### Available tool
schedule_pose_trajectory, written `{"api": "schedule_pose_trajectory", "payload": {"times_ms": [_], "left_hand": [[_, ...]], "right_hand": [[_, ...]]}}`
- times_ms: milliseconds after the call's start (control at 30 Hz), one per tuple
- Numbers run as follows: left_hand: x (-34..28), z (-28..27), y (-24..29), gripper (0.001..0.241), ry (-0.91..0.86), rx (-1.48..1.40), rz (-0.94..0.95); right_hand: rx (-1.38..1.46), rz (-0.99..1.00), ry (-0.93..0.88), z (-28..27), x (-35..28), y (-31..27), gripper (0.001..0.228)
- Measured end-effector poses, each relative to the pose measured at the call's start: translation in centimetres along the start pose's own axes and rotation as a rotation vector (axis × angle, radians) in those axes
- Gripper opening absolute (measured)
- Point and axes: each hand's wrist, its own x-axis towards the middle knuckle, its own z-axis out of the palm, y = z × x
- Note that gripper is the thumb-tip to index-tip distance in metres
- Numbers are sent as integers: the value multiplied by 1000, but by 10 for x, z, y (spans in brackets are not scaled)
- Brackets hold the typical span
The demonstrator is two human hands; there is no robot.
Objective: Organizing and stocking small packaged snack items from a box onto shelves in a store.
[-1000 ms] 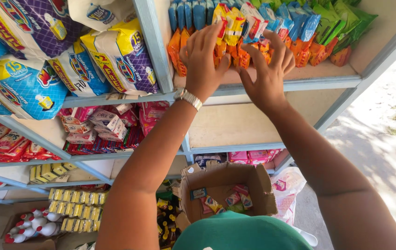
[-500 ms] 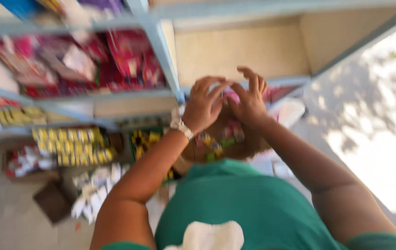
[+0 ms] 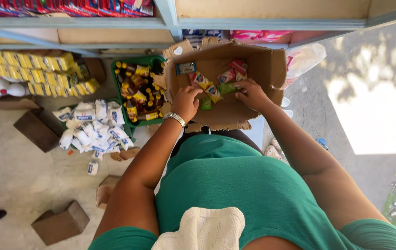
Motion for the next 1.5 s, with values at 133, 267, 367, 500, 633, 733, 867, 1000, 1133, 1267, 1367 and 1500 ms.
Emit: {"api": "schedule_pose_trajectory", "payload": {"times_ms": [133,267,367,500,633,733,867,1000,1133,1267,1367,1500], "left_hand": [[-5,29,-26,37,-105,7,-47],[-9,51,-48,27,-223,127,-94],[-13,60,-54,24,-309,234,-89],[-10,57,-51,30,-359,305,-67],[-5,62,-57,31,-229,335,-78],[-11,60,-61,28,-210,246,-145],[-6,59,-71,26,-182,267,-81],[-4,62,-71,28,-216,302,2],[-9,68,-76,24,-170,296,2],[-12,74,-78,20,-92,242,-32],[-7,78,-78,19,-72,299,-34],[0,88,-77,21,-153,337,-112]], "right_hand": [[-68,144,-105,42,24,74,48],[-191,56,-232,72,49,101,47],[-195,135,-295,96,64,122,48],[-334,30,-360,123,99,153,48],[-556,72,-545,144,136,152,44],[-373,128,-476,178,166,166,60],[-347,-30,-255,227,208,217,78],[84,31,-142,261,227,201,113],[-466,30,-151,276,210,175,97],[-866,270,-525,293,192,183,55],[-895,31,-431,289,179,182,63],[-855,111,-457,279,172,184,85]]}}
